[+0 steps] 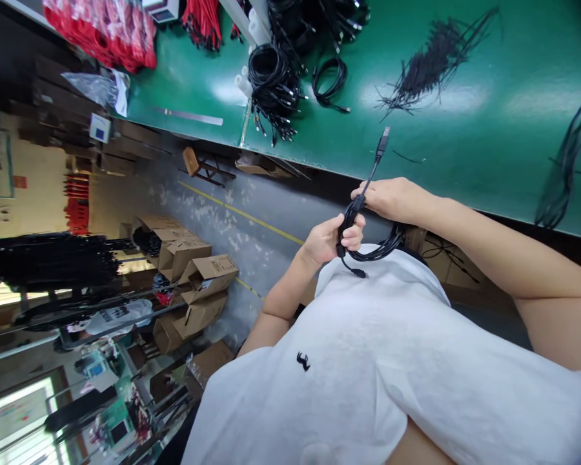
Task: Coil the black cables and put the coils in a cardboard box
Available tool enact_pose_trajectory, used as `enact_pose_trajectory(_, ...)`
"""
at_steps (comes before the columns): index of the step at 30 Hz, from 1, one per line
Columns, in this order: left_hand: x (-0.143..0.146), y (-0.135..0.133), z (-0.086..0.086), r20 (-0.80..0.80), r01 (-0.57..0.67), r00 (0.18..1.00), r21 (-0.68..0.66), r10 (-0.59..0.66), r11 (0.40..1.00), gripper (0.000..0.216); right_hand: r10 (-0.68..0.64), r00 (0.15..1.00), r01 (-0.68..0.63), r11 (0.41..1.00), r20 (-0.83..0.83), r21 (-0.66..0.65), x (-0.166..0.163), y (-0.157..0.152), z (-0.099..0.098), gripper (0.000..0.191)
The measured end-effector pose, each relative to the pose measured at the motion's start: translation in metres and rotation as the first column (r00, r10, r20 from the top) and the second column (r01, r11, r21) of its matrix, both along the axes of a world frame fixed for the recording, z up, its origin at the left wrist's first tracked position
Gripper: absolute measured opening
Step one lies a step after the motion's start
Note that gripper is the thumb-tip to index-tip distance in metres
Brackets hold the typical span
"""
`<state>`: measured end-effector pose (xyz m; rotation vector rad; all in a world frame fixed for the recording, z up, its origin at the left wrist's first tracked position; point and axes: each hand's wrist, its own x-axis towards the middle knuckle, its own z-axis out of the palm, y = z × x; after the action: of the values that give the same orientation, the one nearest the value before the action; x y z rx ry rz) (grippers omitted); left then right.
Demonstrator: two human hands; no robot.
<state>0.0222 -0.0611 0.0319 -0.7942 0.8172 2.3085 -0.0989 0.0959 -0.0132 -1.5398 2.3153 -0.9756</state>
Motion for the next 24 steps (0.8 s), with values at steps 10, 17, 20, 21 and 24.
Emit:
enact_pose_trajectory(10,0.001,-0.015,0.001,-0.201,0.106,0.968,-0.224,-0.152,0.969,0.024,-0.157,0.929,0.182,0.982,0.335,-0.045,0.020,0.028,0.014,0.063)
enact_pose_trajectory(17,0.011,-0.030,-0.008,-0.239,0.287,0.890,-0.365,-0.387,0.886,0.027,0.059,0.918,-0.055,0.998,-0.393,0.023,0.062,0.019,0.042,0.047)
enact_pose_trajectory(20,0.022,-0.033,-0.011,-0.261,0.396,0.833,-0.334,-0.488,0.855,0.037,0.182,0.918,-0.158,0.983,-0.353,0.094,0.067,0.006,0.024,0.040)
enact_pose_trajectory(21,0.026,-0.034,-0.012,-0.278,0.418,0.821,-0.302,-0.499,0.857,0.041,0.186,0.925,-0.164,0.982,-0.331,0.094,0.069,0.004,0.019,0.039)
enact_pose_trajectory(24,0.039,-0.037,-0.019,-0.311,0.452,0.810,-0.206,-0.496,0.868,0.048,0.167,0.927,-0.162,0.986,-0.337,0.043,0.079,0.001,0.011,0.036)
